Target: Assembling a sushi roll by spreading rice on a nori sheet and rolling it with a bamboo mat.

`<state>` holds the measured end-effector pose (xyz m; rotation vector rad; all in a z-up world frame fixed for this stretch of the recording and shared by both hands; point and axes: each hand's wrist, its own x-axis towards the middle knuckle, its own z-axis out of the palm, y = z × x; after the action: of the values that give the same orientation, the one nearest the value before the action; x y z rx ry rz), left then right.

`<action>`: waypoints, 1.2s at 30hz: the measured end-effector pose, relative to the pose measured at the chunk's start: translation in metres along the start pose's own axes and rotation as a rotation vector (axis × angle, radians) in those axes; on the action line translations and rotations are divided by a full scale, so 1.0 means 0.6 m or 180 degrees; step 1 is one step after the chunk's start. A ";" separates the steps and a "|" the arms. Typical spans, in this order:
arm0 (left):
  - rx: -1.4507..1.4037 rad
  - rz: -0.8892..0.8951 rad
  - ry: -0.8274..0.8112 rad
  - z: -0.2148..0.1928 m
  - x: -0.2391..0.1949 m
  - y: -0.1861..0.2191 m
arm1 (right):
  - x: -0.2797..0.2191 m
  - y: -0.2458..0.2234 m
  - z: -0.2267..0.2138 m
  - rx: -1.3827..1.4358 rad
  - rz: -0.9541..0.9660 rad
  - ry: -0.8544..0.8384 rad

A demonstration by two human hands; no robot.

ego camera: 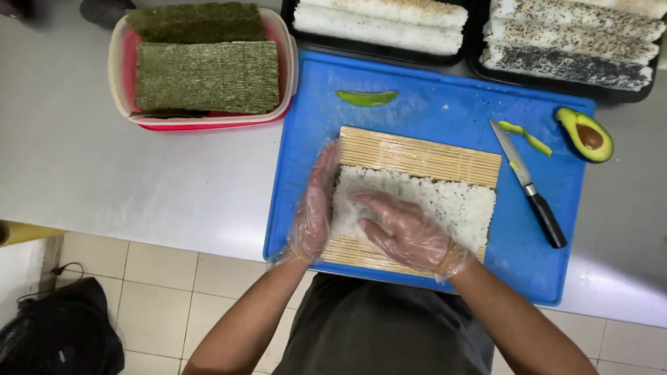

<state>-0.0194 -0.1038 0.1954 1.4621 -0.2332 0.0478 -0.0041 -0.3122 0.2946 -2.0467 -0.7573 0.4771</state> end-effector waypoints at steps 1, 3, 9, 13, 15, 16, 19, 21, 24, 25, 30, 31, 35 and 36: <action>0.0300 -0.0080 -0.0032 0.004 0.008 0.028 | 0.000 -0.003 -0.012 -0.0154 -0.0052 0.0372; 0.0588 -0.0142 -0.0038 0.011 0.016 0.063 | -0.002 0.019 -0.024 -0.0334 -0.0121 0.0722; 0.3081 0.0730 -0.0507 0.027 0.014 0.089 | -0.012 0.070 -0.092 -0.0391 0.0351 0.1992; 0.3791 0.0852 -0.0623 0.032 -0.002 0.080 | 0.007 0.091 -0.137 -0.0688 0.0875 0.1933; 0.3631 0.0740 -0.0719 0.032 -0.006 0.089 | 0.014 0.109 -0.140 -0.1067 0.0769 0.1839; 0.3493 0.0636 -0.0731 0.031 -0.002 0.097 | 0.019 0.122 -0.145 -0.1543 0.0825 0.1380; 0.3896 0.0772 -0.0817 0.050 0.004 0.117 | 0.044 0.141 -0.164 -0.1833 0.1344 0.0555; 0.4514 0.0903 -0.0868 0.075 -0.004 0.147 | 0.052 0.141 -0.166 -0.1525 0.1713 0.0112; 0.3709 0.1509 -0.1526 0.118 -0.024 0.156 | 0.043 0.099 -0.172 -0.1436 0.1557 -0.0105; 0.3689 0.1423 -0.1633 0.122 -0.043 0.124 | 0.032 0.068 -0.171 -0.1335 0.1428 -0.0058; 0.3689 0.1102 -0.2041 0.132 -0.054 0.079 | -0.036 0.103 -0.077 -0.2302 0.1064 -0.0263; 0.3225 0.1002 -0.2065 0.128 -0.054 0.067 | -0.042 0.112 -0.055 -0.2591 0.0862 0.0062; 0.2296 -0.0745 -0.1546 0.105 0.042 0.104 | -0.067 0.078 -0.036 -0.2922 0.0773 0.0191; 0.2295 -0.0770 -0.1541 0.100 0.062 0.055 | -0.075 0.072 -0.042 -0.2907 0.0769 0.0172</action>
<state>0.0033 -0.1637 0.2399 2.2012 -0.4604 -0.4672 -0.0084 -0.3759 0.2742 -3.0092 -0.7736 0.2069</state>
